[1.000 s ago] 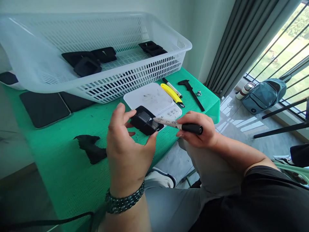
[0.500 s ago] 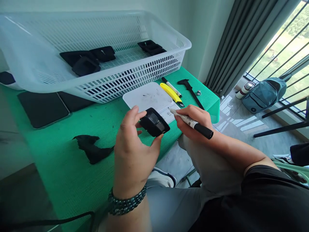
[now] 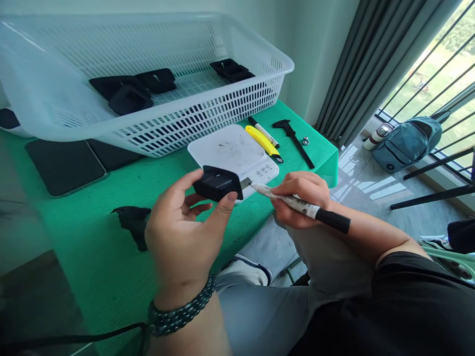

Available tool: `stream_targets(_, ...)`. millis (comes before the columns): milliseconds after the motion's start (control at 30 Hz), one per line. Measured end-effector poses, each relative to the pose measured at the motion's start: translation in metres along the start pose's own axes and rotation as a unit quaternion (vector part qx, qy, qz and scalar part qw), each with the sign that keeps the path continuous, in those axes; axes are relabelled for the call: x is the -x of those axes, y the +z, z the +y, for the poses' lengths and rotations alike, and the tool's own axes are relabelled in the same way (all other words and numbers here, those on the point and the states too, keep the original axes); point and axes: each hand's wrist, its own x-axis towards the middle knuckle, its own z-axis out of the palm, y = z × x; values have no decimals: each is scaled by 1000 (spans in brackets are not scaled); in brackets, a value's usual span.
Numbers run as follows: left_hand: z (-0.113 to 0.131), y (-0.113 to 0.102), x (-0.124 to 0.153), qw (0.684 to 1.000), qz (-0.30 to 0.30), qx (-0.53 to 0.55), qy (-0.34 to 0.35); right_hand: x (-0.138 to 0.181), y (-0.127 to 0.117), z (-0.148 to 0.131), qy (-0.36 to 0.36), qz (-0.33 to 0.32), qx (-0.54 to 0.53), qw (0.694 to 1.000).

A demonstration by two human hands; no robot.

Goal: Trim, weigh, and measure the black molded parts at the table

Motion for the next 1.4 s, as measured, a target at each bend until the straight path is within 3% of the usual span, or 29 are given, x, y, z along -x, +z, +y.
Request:
stream_targets(200,-7,0,0,997,-14,64,-49,0,2,-2,-32,-14,-2,999)
stream_targets(733,3,1,0,1000,-6,-6,-25,-8,-3,-5,-25,-132,23,991)
stream_targets(967,7,5,1,998,-8,-56,6,-7,-2,-8,-13,-125,102,987)
stream_targets(1067,6,5,0,998,-1,-65,3,-8,-2,-9,0,-122,83,989)
stream_targets(1400,1,-5,-4,995,2,-55,-79,-6,-5,-9,-35,-113,28,993)
